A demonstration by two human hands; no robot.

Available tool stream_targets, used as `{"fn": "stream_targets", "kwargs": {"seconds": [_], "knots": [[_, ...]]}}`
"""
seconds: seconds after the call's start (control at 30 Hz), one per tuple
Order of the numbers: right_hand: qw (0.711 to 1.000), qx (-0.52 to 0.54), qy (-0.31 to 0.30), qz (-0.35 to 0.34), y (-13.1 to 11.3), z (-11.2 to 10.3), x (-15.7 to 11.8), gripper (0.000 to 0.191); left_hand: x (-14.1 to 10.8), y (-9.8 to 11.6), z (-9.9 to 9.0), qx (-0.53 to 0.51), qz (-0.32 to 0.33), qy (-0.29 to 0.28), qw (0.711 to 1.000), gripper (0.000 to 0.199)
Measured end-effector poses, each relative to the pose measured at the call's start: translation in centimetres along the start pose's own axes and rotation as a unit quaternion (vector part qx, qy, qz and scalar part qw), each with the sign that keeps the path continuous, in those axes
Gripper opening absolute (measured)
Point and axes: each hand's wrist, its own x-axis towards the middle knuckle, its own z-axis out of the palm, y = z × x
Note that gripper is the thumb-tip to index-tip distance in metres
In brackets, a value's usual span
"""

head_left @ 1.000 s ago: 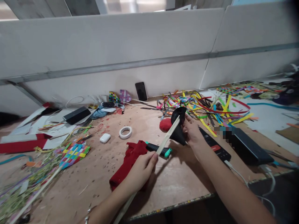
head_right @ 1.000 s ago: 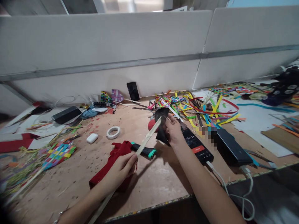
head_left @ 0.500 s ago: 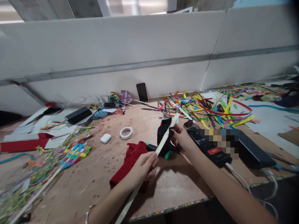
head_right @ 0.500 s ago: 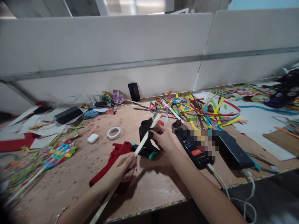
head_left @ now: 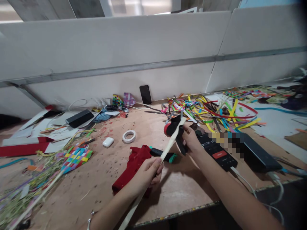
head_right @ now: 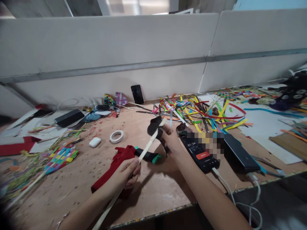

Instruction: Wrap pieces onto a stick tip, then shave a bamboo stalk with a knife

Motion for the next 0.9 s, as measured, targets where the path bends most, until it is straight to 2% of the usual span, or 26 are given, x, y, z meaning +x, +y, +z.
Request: {"fn": "stream_targets", "kwargs": {"seconds": [0.13,0.43,0.57,0.7,0.8,0.9], "knots": [[0.996,-0.032,-0.056,0.054,1.0,0.9,-0.8,0.038,0.2,0.1,-0.2,-0.001,0.020,0.007,1.000,0.042],[0.987,-0.073,-0.093,0.108,1.2,0.9,-1.3,0.034,0.0,0.2,-0.1,-0.025,0.018,0.009,0.999,0.040],[0.986,-0.064,-0.079,0.132,1.3,0.9,-1.3,0.043,0.2,0.0,-0.5,-0.037,-0.005,-0.005,0.999,0.041],[0.992,-0.049,-0.061,0.102,2.0,0.5,-0.9,0.044,0.3,0.0,-0.9,-0.070,-0.046,-0.038,0.996,0.042],[0.994,-0.041,-0.016,0.095,2.2,0.2,-0.5,0.044,0.2,0.2,-0.8,-0.088,-0.061,-0.048,0.993,0.042],[0.997,0.011,0.028,0.076,1.5,-0.1,-0.1,0.048,0.1,0.3,-0.5,-0.078,-0.065,-0.060,0.993,0.042]]}}
